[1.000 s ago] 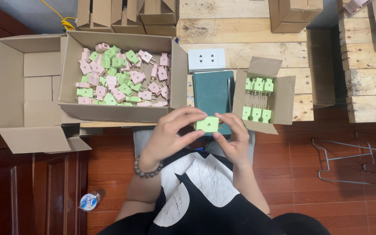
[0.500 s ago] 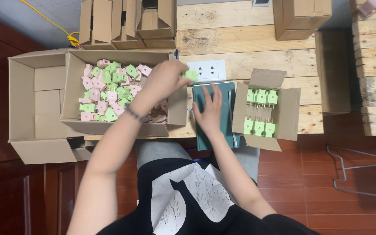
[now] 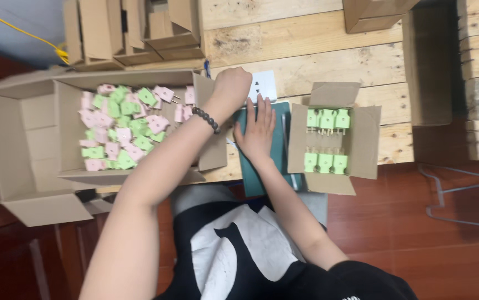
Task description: The person inserts metal prongs into green and pink plastic housings by hand and places the assembled units into cardboard boxes on a wooden workbench.
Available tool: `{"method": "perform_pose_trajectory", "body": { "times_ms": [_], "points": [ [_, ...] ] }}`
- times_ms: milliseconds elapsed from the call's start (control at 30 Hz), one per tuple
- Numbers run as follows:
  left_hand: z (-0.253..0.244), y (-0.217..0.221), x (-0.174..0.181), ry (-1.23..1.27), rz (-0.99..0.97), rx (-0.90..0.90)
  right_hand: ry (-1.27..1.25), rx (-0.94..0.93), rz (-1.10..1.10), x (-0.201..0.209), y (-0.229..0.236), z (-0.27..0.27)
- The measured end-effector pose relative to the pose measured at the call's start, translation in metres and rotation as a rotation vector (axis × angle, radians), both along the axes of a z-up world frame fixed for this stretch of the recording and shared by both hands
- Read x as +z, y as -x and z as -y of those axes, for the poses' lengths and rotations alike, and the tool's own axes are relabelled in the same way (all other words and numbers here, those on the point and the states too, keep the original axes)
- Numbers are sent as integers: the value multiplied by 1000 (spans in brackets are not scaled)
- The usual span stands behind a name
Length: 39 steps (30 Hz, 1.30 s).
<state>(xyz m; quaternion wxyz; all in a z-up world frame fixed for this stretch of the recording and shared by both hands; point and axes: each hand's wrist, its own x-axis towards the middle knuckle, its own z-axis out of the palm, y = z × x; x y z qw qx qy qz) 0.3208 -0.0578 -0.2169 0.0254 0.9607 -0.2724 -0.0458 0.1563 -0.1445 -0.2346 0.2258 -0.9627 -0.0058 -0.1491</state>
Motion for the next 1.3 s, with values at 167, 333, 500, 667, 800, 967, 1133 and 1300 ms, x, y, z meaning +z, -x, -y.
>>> {"method": "perform_pose_trajectory", "body": {
  "times_ms": [167, 333, 500, 667, 800, 967, 1133, 1300],
  "points": [
    [9, -14, -22, 1, -17, 12, -7, 13, -28, -6, -4, 1],
    [9, -9, 1, -6, -29, 4, 56, -17, -27, -11, -5, -4],
    [1, -20, -21, 7, -89, 8, 108, -25, 44, -16, -6, -3],
    [-15, 8, 107, 202, -324, 83, 110, -30, 70, -15, -7, -2],
    [-23, 4, 133, 381, -457, 127, 85, -24, 3, -3, -4, -4],
    [-4, -6, 122, 428, -505, 123, 60, -5, -22, 1, -2, -3],
    [10, -1, 84, 362, -427, 113, 29, -57, 23, -18, -5, -3],
    [22, 4, 49, 219, -269, 9, 61, -61, 19, -25, -7, -2]
  ]
}}
